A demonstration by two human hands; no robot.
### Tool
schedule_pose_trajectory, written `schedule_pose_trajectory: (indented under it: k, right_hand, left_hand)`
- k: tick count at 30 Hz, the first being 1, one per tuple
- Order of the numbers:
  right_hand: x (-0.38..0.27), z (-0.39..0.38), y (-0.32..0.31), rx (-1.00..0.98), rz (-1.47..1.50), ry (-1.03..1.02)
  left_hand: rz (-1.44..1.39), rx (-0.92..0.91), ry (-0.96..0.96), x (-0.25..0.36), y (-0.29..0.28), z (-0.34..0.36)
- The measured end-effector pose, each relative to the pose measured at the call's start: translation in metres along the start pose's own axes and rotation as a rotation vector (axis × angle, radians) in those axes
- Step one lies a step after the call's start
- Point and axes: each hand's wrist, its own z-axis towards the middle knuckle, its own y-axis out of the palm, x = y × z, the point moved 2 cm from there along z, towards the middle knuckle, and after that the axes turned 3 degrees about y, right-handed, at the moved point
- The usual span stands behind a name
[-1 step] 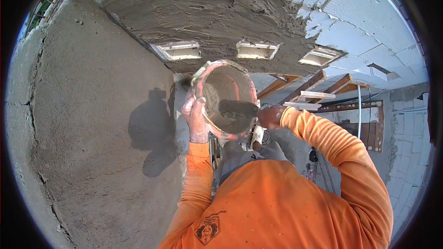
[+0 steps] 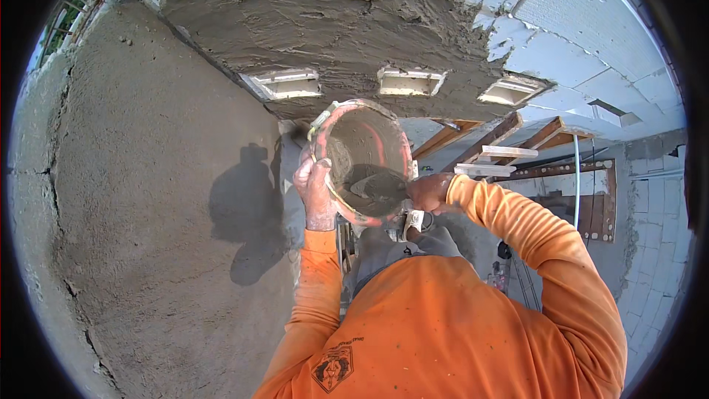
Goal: The person applies wet plaster or cement from a bucket onto a wall using a trowel, smoothing it across the surface.
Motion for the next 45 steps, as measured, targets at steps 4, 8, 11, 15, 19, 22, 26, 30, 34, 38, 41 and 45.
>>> schedule_pose_trajectory:
  k: [4, 8, 11, 15, 19, 22, 26, 30, 34, 38, 41, 45]
  right_hand:
    - [0.029, 0.033, 0.017, 0.238, 0.154, -0.231]
    - [0.036, 0.041, 0.0, 0.141, 1.093, -0.036]
    - [-0.025, 0.023, -0.015, 0.552, 0.181, -0.364]
    - [-0.083, -0.008, 0.013, 0.876, -0.057, -0.338]
    - [-0.048, -0.015, 0.022, 0.677, -0.318, -0.262]
    - [-0.025, -0.013, 0.018, 1.041, -0.295, -0.206]
    - [-0.007, -0.009, 0.021, 0.976, -0.634, -0.216]
    - [0.0, -0.016, 0.016, 0.781, -0.402, -0.334]
    - [-0.008, -0.034, 0.0, 1.185, -0.457, -0.335]
    - [-0.014, -0.041, 0.003, 0.828, -0.565, -0.558]
    - [-0.011, -0.042, -0.001, 0.876, -0.526, -0.447]
    - [-0.013, -0.047, -0.005, 1.308, -0.692, -0.315]
  left_hand:
    - [-0.095, 0.046, -0.111, 0.013, -0.008, -0.005]
    - [-0.172, -0.054, -0.216, 0.023, -0.025, -0.007]
    - [-0.132, -0.13, -0.24, 0.025, -0.02, -0.003]
    - [-0.014, -0.096, -0.132, 0.044, 0.0, 0.015]
    - [0.013, -0.114, -0.135, 0.073, 0.011, 0.021]
    - [0.009, -0.132, -0.127, 0.074, 0.024, 0.011]
    - [0.052, -0.085, -0.098, 0.069, 0.043, 0.005]
    - [0.013, -0.013, -0.136, 0.068, 0.051, -0.005]
    - [0.107, -0.097, -0.04, 0.062, 0.068, -0.01]
    - [-0.056, -0.137, 0.017, 0.07, 0.072, -0.013]
    - [-0.057, -0.098, -0.055, 0.079, 0.063, -0.026]
    - [-0.036, -0.043, 0.027, 0.085, 0.073, -0.041]
